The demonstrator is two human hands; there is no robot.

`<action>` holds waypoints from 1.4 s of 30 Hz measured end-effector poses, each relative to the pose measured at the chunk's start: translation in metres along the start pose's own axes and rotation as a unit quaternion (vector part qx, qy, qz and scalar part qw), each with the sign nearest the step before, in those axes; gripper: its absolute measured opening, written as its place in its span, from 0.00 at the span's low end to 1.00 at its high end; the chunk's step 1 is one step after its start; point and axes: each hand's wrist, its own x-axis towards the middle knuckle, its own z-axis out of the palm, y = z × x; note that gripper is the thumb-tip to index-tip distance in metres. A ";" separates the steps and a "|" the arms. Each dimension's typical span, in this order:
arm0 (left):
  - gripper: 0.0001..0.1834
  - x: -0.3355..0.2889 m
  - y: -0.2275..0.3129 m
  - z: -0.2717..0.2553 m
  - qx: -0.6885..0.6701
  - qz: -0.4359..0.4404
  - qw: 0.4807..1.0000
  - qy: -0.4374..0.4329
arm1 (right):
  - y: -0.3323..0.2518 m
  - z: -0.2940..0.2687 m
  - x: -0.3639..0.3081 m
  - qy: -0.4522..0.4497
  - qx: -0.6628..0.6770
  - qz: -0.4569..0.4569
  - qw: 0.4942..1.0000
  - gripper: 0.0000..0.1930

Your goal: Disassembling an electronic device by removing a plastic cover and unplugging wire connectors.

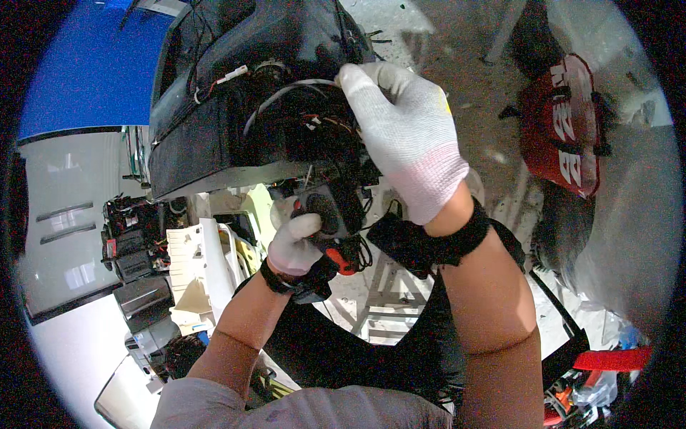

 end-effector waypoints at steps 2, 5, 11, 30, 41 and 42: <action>0.30 -0.004 -0.004 0.001 -0.048 0.005 0.999 -0.002 | 0.003 -0.010 -0.008 -0.024 -0.059 -0.021 0.998 0.18; 0.33 -0.009 -0.006 0.000 -0.041 0.046 0.997 -0.049 | -0.003 -0.023 -0.022 -0.111 -0.170 -0.011 0.979 0.22; 0.33 -0.016 0.004 -0.005 -0.025 0.057 0.994 -0.087 | -0.007 -0.022 -0.045 -0.305 -0.259 0.097 0.911 0.34; 0.33 -0.063 0.039 0.017 -0.086 0.256 0.960 0.068 | -0.016 0.019 -0.080 -0.540 -0.127 0.073 0.829 0.16; 0.14 -0.063 0.090 -0.013 0.026 0.376 0.900 0.218 | -0.005 0.047 -0.081 -0.364 -0.103 0.014 0.926 0.19; 0.14 -0.061 0.092 -0.014 0.046 0.376 0.891 0.251 | -0.004 0.048 -0.080 -0.364 -0.106 0.013 0.925 0.19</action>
